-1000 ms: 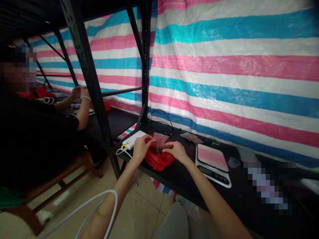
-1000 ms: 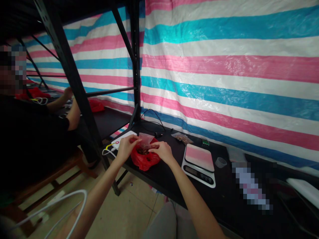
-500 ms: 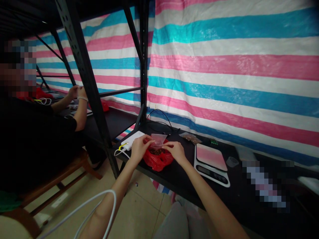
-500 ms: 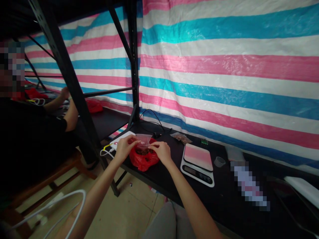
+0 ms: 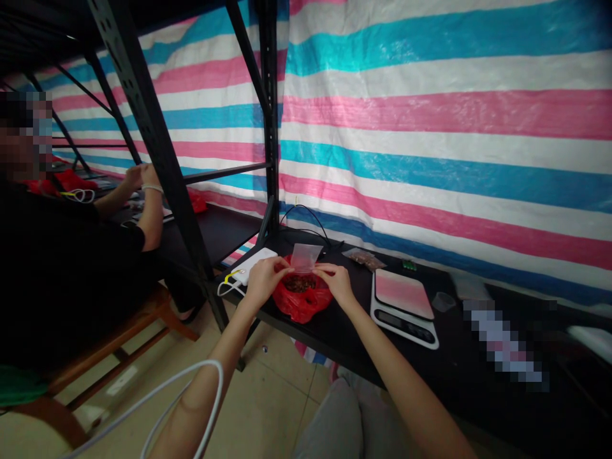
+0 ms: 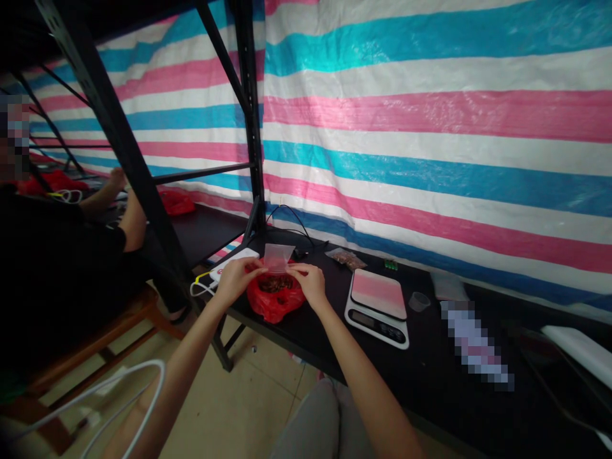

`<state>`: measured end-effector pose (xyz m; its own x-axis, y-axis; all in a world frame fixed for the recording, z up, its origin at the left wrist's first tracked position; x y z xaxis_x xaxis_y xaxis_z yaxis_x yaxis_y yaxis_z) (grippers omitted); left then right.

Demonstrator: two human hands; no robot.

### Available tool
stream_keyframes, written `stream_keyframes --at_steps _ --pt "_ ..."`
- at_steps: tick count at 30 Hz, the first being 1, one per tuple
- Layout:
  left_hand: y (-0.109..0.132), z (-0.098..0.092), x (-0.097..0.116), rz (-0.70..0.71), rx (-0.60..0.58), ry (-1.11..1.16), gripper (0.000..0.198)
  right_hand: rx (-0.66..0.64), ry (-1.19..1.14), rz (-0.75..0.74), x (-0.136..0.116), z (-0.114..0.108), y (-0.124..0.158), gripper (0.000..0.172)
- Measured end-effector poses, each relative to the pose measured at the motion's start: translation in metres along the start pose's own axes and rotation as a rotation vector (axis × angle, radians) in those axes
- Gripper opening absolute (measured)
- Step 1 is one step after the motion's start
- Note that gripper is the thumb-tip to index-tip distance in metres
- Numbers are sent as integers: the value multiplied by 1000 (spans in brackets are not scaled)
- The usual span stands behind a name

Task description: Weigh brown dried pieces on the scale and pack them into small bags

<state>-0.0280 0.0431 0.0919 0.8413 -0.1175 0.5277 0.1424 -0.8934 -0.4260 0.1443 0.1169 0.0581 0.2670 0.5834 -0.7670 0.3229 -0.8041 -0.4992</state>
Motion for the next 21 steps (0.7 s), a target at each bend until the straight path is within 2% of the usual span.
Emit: stream_keyframes --at_steps 5,9,14,16,18,21 --pt "3 3 6 57 -19 49 24 19 20 -35 -5 -2 0 11" --pt "5 0 12 62 -2 164 20 43 -37 16 -2 -9 1 14" --pt "6 -6 38 114 32 221 19 42 -103 46 -2 -27 8 19" --pt "5 -5 50 110 41 318 18 55 -144 40 -7 -38 12 20" --pt "2 5 61 84 -7 504 29 59 -169 37 -12 -50 17 21" --pt "-5 36 84 34 -193 770 41 58 -154 42 -18 -71 21 23"
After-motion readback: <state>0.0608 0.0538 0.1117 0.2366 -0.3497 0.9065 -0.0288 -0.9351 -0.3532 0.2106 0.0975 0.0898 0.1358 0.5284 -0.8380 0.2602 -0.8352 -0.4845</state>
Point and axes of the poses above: each hand's wrist, its own y-axis away from the middle knuckle, its own z-axis out of the palm, x = y × z, the point moved 9 cm from there along -y, towards the middle knuckle, and after that the axes turned 1 degree about -z, right-handed, at the moved point
